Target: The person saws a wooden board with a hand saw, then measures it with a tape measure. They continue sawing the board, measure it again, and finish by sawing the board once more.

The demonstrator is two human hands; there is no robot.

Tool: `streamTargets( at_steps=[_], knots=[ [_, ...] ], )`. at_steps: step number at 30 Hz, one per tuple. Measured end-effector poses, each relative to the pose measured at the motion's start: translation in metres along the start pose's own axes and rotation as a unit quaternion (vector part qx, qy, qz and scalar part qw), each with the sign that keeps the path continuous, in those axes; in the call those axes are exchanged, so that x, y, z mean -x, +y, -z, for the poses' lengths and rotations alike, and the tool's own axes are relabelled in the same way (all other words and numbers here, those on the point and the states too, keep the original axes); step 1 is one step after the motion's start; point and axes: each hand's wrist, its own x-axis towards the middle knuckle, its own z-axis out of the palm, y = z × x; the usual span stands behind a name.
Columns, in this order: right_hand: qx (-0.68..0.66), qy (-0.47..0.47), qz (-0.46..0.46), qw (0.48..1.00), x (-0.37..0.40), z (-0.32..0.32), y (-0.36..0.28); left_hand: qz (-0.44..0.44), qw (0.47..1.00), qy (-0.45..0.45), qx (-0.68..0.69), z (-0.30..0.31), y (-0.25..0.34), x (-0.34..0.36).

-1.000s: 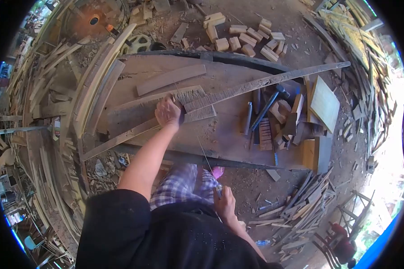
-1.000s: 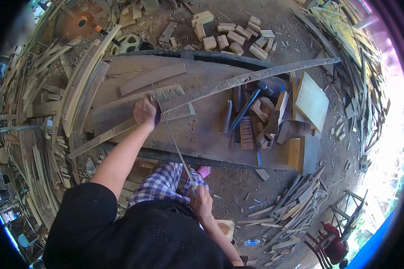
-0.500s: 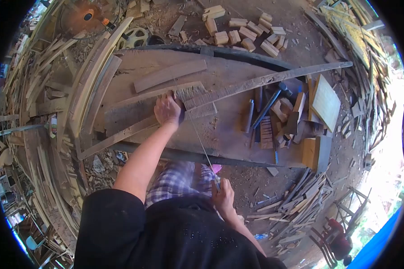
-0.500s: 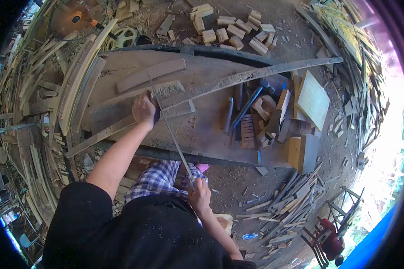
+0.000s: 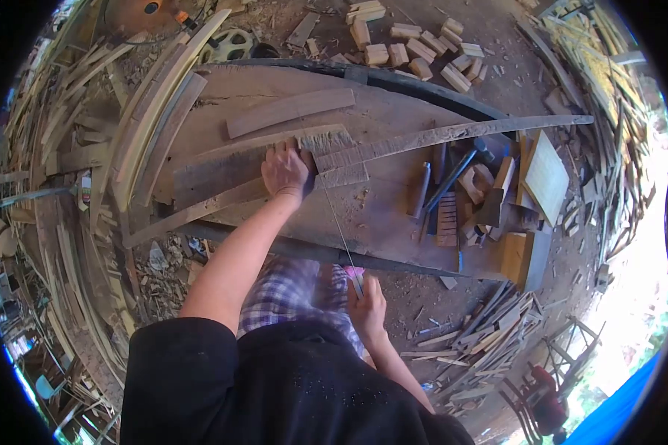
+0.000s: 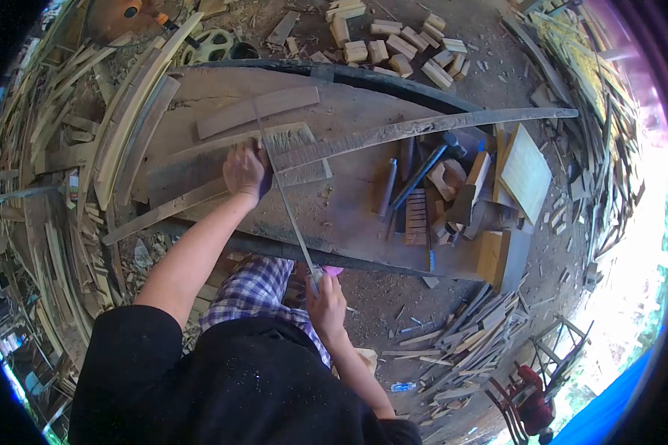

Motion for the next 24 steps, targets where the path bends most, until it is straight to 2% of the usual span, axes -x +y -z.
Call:
streamTargets(
  at_steps=[1,3,5,6,9,10,12,13,16,17,19,21,23,24],
  knots=[
    [-0.018,0.012,0.015,1.0,-0.03,-0.011,-0.014,-0.018,0.999,0.039,-0.006,-0.002,0.0,0.0],
    [-0.012,0.032,0.055,0.998,-0.086,-0.043,-0.026,-0.022,0.999,0.049,-0.001,-0.004,-0.001,-0.002],
    [-0.037,0.034,0.05,0.997,-0.088,-0.047,-0.029,-0.034,0.998,0.06,0.007,0.0,-0.001,-0.001],
    [-0.05,0.034,0.042,0.997,-0.087,-0.043,-0.03,-0.013,0.999,0.036,0.004,0.003,0.002,0.0],
    [0.027,0.012,0.059,0.998,-0.012,-0.008,-0.005,-0.001,1.0,0.008,0.002,0.007,0.005,-0.004],
    [0.02,0.027,0.035,0.999,0.014,-0.007,0.015,0.0,1.0,0.0,-0.005,0.005,0.005,-0.004],
    [0.024,-0.007,-0.007,1.0,0.016,0.002,0.005,-0.013,1.0,0.015,-0.002,0.001,0.002,-0.003],
    [0.009,0.01,0.007,1.0,0.004,-0.007,0.004,-0.029,0.999,0.036,-0.003,-0.001,0.0,-0.002],
    [-0.002,0.024,0.025,0.999,-0.096,-0.043,-0.035,-0.053,0.995,0.08,-0.011,-0.008,-0.005,-0.001],
    [-0.009,0.026,0.026,0.999,-0.093,-0.045,-0.033,-0.055,0.995,0.084,-0.017,-0.004,-0.004,-0.002],
    [-0.04,0.036,0.049,0.997,-0.087,-0.048,-0.027,-0.017,0.999,0.029,-0.013,0.002,0.002,-0.005],
    [-0.051,0.051,0.06,0.996,-0.033,-0.025,-0.009,-0.019,0.999,0.031,0.009,0.001,0.001,-0.006],
    [0.0,-0.014,-0.027,1.0,0.018,-0.002,0.003,-0.013,0.999,0.028,0.028,-0.002,0.0,-0.005],
    [0.002,-0.018,-0.029,0.999,0.017,-0.004,0.004,-0.02,0.998,0.043,0.031,-0.002,0.0,-0.006]
  ],
)
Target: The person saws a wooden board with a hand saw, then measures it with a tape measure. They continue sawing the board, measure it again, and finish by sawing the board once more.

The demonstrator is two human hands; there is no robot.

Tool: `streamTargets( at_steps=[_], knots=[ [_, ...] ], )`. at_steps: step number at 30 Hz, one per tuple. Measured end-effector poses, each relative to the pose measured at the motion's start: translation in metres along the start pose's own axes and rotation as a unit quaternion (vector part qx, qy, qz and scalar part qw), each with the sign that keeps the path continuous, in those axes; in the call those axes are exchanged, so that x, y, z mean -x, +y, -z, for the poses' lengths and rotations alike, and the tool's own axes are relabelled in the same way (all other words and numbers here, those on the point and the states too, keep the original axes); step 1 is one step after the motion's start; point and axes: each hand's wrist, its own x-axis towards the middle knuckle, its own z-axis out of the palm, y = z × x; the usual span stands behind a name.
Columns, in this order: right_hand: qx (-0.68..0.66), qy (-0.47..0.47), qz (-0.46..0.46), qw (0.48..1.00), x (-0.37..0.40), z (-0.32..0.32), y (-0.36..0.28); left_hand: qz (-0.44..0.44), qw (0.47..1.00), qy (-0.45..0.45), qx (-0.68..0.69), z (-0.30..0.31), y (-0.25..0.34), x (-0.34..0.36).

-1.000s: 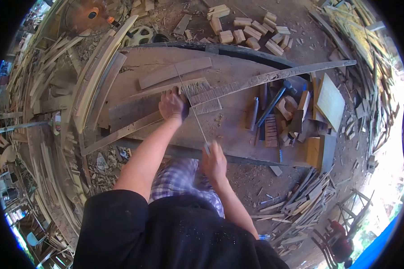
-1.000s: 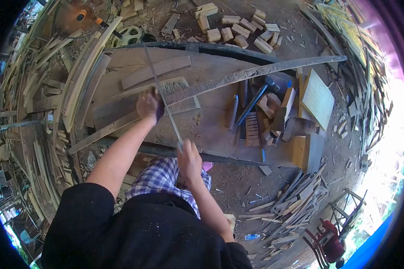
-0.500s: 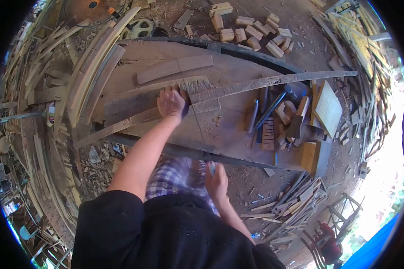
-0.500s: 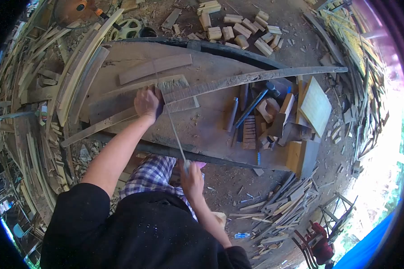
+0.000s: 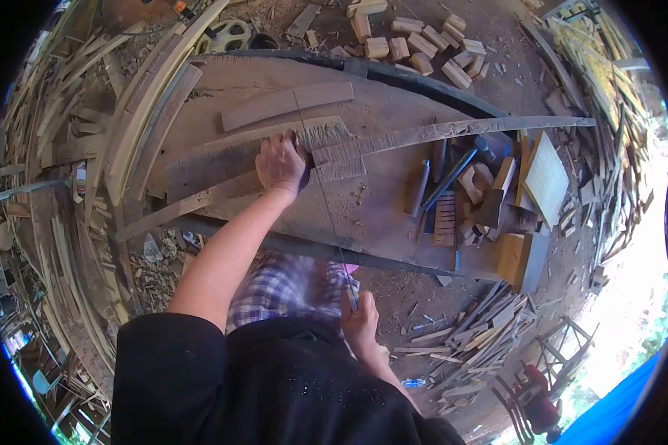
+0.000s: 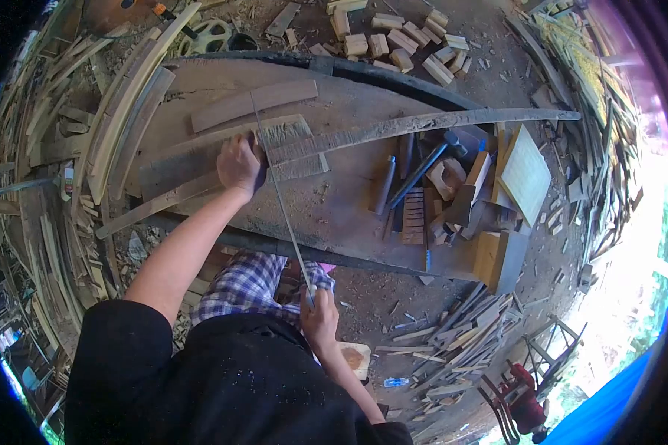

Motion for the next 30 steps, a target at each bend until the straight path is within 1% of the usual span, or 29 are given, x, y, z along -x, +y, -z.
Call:
streamTargets(
  at_steps=[1,2,3,4,5,8,9,11,14,15,16,17,19,20,21,23,24,25,26,28,30],
  knots=[
    [0.006,0.013,0.011,1.0,-0.001,-0.004,0.001,-0.011,1.0,0.01,0.002,0.001,0.0,0.004],
    [0.01,0.029,0.026,0.999,-0.02,-0.008,-0.01,-0.011,1.0,0.008,0.0,0.004,0.001,0.004],
    [-0.052,0.046,0.047,0.996,-0.056,-0.023,-0.02,-0.016,1.0,-0.006,-0.004,0.009,0.003,0.005],
    [-0.035,0.046,0.052,0.997,-0.095,-0.035,-0.034,-0.022,1.0,-0.014,-0.01,0.012,0.004,0.004],
    [-0.019,0.046,0.056,0.997,-0.115,-0.041,-0.044,-0.023,1.0,-0.011,-0.017,0.011,0.001,0.006],
    [-0.045,0.046,0.054,0.996,-0.097,-0.036,-0.04,-0.026,0.999,-0.014,-0.032,0.005,0.002,0.004],
    [-0.048,0.06,0.08,0.994,-0.071,-0.026,-0.028,-0.016,1.0,-0.013,-0.017,0.005,0.002,0.003],
    [-0.006,0.019,-0.004,1.0,-0.011,-0.007,-0.009,0.001,1.0,-0.015,0.002,0.004,0.002,0.0],
    [0.012,0.02,-0.023,0.999,0.001,-0.003,-0.001,-0.017,0.999,-0.036,-0.005,0.003,-0.003,0.005],
    [-0.017,0.022,0.002,1.0,-0.027,-0.013,-0.012,-0.025,1.0,-0.01,-0.015,0.001,-0.003,0.004],
    [-0.014,0.043,0.033,0.998,-0.065,-0.028,-0.025,-0.034,0.999,0.017,-0.025,0.0,-0.002,0.003],
    [-0.013,0.066,0.065,0.996,-0.092,-0.04,-0.034,-0.033,0.999,0.021,-0.031,0.001,-0.003,0.002],
    [-0.024,0.06,0.069,0.996,-0.104,-0.048,-0.037,-0.019,0.999,-0.042,-0.026,0.006,-0.002,0.001],
    [-0.02,0.053,0.07,0.996,-0.106,-0.046,-0.037,-0.021,0.999,-0.043,-0.023,0.009,0.002,0.002],
    [-0.014,0.053,0.067,0.996,-0.092,-0.037,-0.035,-0.007,0.999,-0.044,-0.022,0.012,0.004,0.006],
    [-0.053,0.036,0.029,0.998,-0.044,-0.019,-0.023,0.002,0.999,-0.036,-0.014,0.019,0.008,0.0],
    [-0.036,0.053,0.042,0.997,-0.018,-0.016,-0.007,0.013,0.998,-0.065,-0.004,0.021,0.009,-0.002],
    [-0.025,0.045,-0.012,0.999,0.006,-0.014,0.004,0.025,0.995,-0.093,0.005,0.02,0.008,-0.004],
    [-0.024,0.04,-0.013,0.999,-0.003,-0.014,-0.001,0.029,0.995,-0.095,0.004,0.014,0.005,-0.004],
    [-0.031,0.037,0.003,0.999,-0.038,-0.018,-0.022,-0.033,0.999,0.0,-0.01,0.001,-0.003,0.002],
    [-0.01,0.063,0.043,0.997,-0.106,-0.042,-0.046,-0.035,0.999,-0.002,-0.015,0.005,0.0,0.004]
  ],
)
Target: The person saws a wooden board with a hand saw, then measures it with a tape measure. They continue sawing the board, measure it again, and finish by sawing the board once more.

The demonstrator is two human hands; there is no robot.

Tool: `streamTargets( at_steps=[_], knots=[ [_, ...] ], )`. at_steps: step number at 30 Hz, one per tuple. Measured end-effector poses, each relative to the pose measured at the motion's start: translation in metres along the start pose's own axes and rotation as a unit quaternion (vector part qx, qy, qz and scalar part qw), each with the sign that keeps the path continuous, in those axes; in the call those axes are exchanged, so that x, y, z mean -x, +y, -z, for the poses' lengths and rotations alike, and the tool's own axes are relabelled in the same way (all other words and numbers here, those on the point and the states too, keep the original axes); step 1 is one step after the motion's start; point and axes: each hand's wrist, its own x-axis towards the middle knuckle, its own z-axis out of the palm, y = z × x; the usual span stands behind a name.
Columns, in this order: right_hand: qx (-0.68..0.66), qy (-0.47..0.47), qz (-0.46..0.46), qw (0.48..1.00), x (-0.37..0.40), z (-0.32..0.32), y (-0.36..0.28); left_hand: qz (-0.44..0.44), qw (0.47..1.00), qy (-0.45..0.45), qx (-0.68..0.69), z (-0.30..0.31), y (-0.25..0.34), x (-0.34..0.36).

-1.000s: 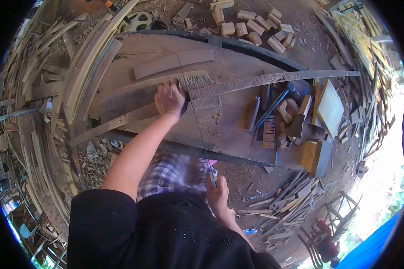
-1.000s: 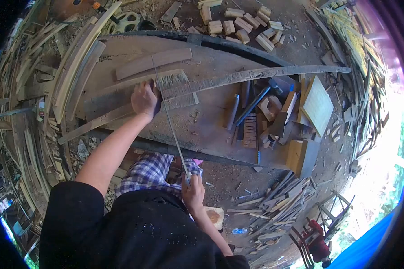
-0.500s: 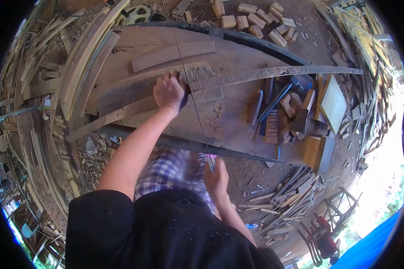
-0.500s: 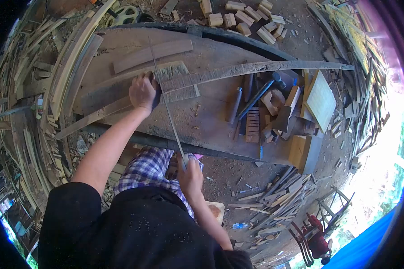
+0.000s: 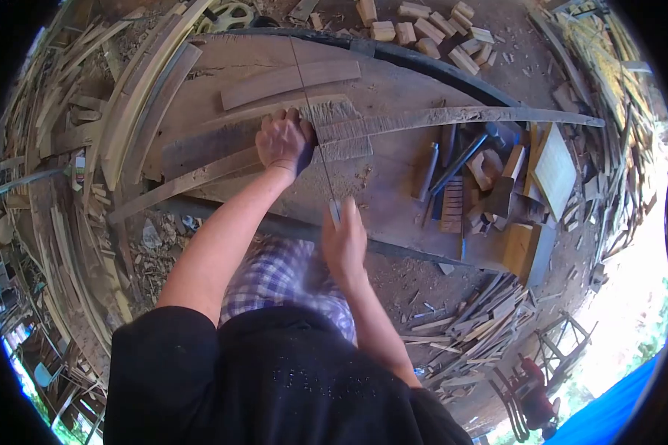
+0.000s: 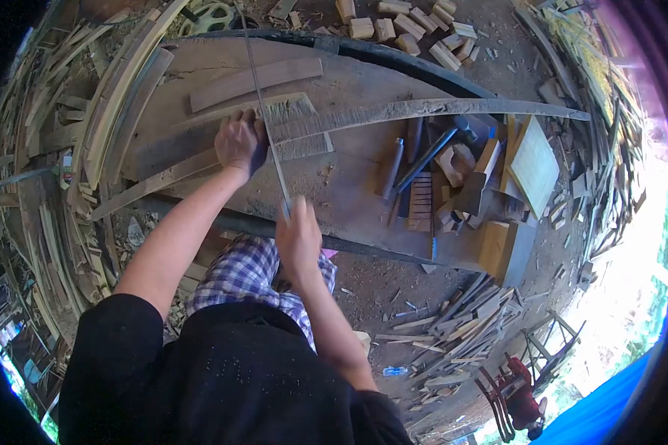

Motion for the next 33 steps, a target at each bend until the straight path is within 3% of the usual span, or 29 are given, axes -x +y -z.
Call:
streamTargets(
  at_steps=[3,5,7,10,13,17,20,22,25,28,30,33],
  knots=[
    [-0.011,0.008,0.009,1.0,-0.004,-0.003,-0.003,-0.006,1.0,0.002,-0.011,0.003,0.0,-0.002],
    [-0.024,0.015,-0.002,1.0,0.044,0.023,0.008,-0.003,1.0,-0.002,-0.009,0.001,0.001,-0.006],
    [0.022,-0.056,-0.053,0.997,0.107,0.049,0.029,0.01,1.0,-0.028,-0.003,-0.002,-0.002,-0.005],
    [0.01,-0.008,0.007,1.0,0.073,0.041,0.016,-0.003,1.0,-0.009,-0.001,0.0,-0.001,-0.003],
    [0.014,-0.014,0.01,1.0,-0.007,-0.009,0.001,-0.007,0.999,-0.03,-0.011,0.006,0.0,-0.005],
    [-0.016,-0.004,0.015,1.0,0.014,0.009,0.001,-0.018,0.999,0.044,-0.011,0.001,0.0,0.002],
    [-0.005,-0.025,-0.03,0.999,0.091,0.032,0.027,0.017,0.999,-0.034,0.024,0.005,0.0,-0.003],
    [0.0,-0.04,-0.035,0.999,0.074,0.027,0.018,-0.002,0.996,-0.085,0.021,0.014,0.001,-0.003],
    [-0.024,-0.013,-0.035,0.999,-0.002,-0.006,-0.011,-0.009,0.998,-0.054,0.013,0.01,0.001,-0.003],
    [-0.015,0.023,0.014,1.0,-0.005,-0.011,-0.008,-0.014,1.0,-0.023,0.004,0.004,0.001,0.002],
    [-0.029,-0.008,-0.036,0.999,0.038,0.011,-0.002,-0.003,1.0,-0.001,0.006,0.005,0.0,0.005],
    [-0.005,-0.034,-0.069,0.997,0.098,0.033,0.018,0.022,0.996,-0.08,0.033,0.01,0.002,-0.004]
  ],
)
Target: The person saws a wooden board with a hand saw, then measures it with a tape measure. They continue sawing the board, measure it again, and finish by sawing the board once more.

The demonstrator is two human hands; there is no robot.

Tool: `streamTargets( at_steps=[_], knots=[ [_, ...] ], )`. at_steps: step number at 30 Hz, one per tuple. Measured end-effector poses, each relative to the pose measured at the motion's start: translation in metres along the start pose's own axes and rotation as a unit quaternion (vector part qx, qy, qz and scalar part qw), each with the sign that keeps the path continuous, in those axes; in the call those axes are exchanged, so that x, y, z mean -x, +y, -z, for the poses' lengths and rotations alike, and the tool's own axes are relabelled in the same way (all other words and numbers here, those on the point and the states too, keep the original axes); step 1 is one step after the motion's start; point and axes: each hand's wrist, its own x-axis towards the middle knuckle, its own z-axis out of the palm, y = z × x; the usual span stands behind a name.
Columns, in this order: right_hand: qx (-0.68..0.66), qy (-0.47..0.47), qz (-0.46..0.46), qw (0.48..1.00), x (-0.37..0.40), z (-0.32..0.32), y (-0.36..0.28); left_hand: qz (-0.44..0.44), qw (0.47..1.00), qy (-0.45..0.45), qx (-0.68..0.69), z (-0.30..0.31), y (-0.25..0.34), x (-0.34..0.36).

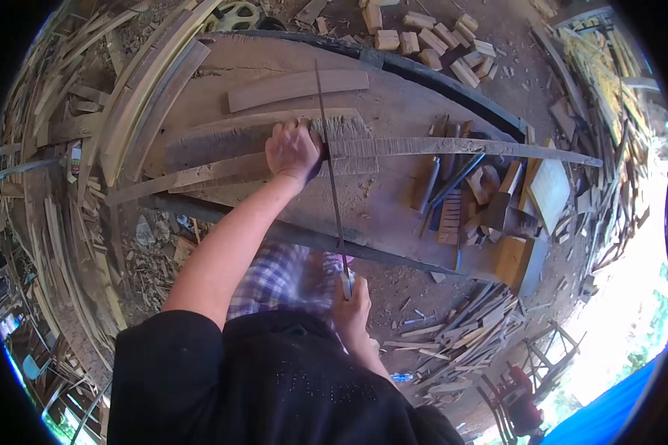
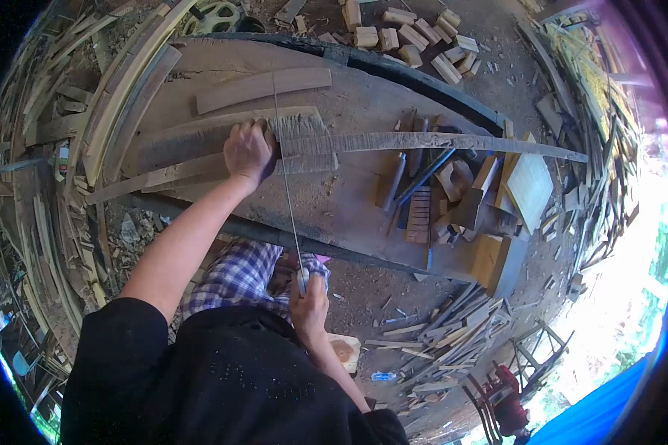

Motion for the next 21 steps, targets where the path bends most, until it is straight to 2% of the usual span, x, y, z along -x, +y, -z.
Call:
streamTargets(
  at_steps=[1,3,5,6,8,9,11,13,14,16,18,20,21],
  knots=[
    [-0.012,-0.002,-0.012,1.0,0.002,-0.001,0.005,-0.016,1.0,0.014,-0.004,0.0,-0.001,-0.001],
    [-0.025,0.031,0.056,0.998,-0.042,-0.023,-0.01,-0.032,0.999,0.021,-0.013,-0.008,-0.005,0.004],
    [-0.019,0.035,0.05,0.998,-0.105,-0.038,-0.046,-0.081,0.989,0.12,-0.028,-0.016,-0.011,0.007],
    [-0.025,0.036,0.048,0.998,-0.099,-0.039,-0.044,-0.044,0.998,0.032,-0.011,0.006,0.0,0.003],
    [-0.027,0.071,0.087,0.993,-0.092,-0.038,-0.036,-0.043,0.997,0.057,-0.009,-0.01,-0.005,0.003],
    [-0.02,0.056,0.069,0.996,-0.066,-0.032,-0.024,-0.04,0.996,0.081,-0.006,-0.014,-0.007,0.0],
    [-0.018,0.039,0.011,0.999,0.01,-0.016,0.009,-0.033,0.997,0.069,-0.011,-0.012,-0.006,0.0],
    [-0.018,0.035,0.015,0.999,0.021,-0.007,0.015,-0.027,0.998,0.051,-0.022,-0.011,-0.005,0.002],
    [-0.018,0.036,0.012,0.999,0.001,-0.013,0.006,-0.034,0.998,0.049,-0.026,-0.008,-0.004,0.001],
    [-0.025,0.068,0.084,0.994,-0.069,-0.034,-0.018,-0.039,0.998,0.048,-0.033,-0.017,-0.008,0.001],
    [-0.035,0.064,0.088,0.993,-0.084,-0.048,-0.022,-0.073,0.983,0.163,-0.032,-0.032,-0.018,-0.006],
    [-0.041,0.054,0.073,0.995,-0.08,-0.037,-0.028,-0.054,0.989,0.138,-0.028,-0.026,-0.014,-0.002],
    [-0.039,0.055,0.061,0.996,-0.052,-0.035,-0.017,-0.039,0.992,0.117,-0.02,-0.021,-0.01,-0.004]
  ],
)
